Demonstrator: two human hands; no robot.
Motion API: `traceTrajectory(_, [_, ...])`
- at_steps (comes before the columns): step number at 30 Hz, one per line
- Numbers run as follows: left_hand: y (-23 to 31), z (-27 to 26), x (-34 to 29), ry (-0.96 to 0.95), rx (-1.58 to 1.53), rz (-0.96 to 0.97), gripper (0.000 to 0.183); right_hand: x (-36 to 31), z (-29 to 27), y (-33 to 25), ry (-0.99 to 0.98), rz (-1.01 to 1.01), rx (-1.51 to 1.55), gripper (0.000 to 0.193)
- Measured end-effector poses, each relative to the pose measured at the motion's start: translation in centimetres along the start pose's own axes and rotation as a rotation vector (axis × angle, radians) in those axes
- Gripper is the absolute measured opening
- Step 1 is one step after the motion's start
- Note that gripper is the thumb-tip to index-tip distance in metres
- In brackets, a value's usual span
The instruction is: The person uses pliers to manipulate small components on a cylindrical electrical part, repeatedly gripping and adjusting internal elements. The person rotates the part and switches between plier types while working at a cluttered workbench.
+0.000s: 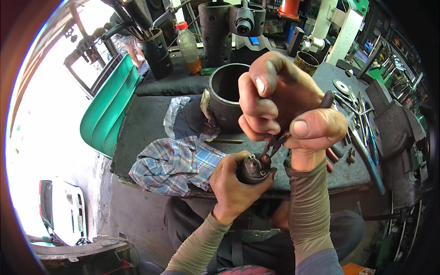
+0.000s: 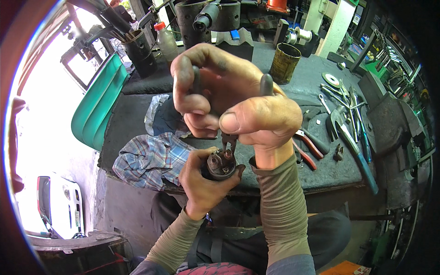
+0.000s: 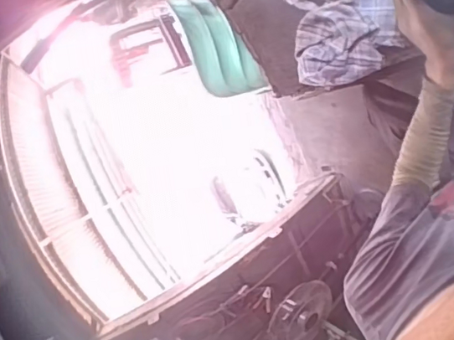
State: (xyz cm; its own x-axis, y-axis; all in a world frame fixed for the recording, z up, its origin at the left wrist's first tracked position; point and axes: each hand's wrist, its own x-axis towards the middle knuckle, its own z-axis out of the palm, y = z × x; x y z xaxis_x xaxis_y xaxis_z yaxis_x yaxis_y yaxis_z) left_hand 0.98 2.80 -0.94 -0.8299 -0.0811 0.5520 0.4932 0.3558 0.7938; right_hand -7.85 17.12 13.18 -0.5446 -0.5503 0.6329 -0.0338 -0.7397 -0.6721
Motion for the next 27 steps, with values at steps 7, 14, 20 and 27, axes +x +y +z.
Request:
traceTrajectory(7, [0.7,-0.5,0.1,-0.04,0.046,-0.01,0.064,-0.9,0.3,-2.0,0.259,-0.068,-0.26,0.056])
traceTrajectory(14, [-0.1,-1.4,0.6,-0.144,-0.118,0.038,0.061,-6.9,-2.4,-1.5,1.009,0.072,-1.411,0.013])
traceTrajectory(20, [0.4,-1.9,0.9,-0.269,-0.213,-0.06,0.06,-10.4,-1.9,-3.9,0.856,0.125,-2.064,0.028])
traceTrajectory(27, [0.1,-2.1,0.6,-0.274,-0.188,-0.068,0.063,-11.1,4.3,-11.4,0.531,1.08,-1.923,0.048])
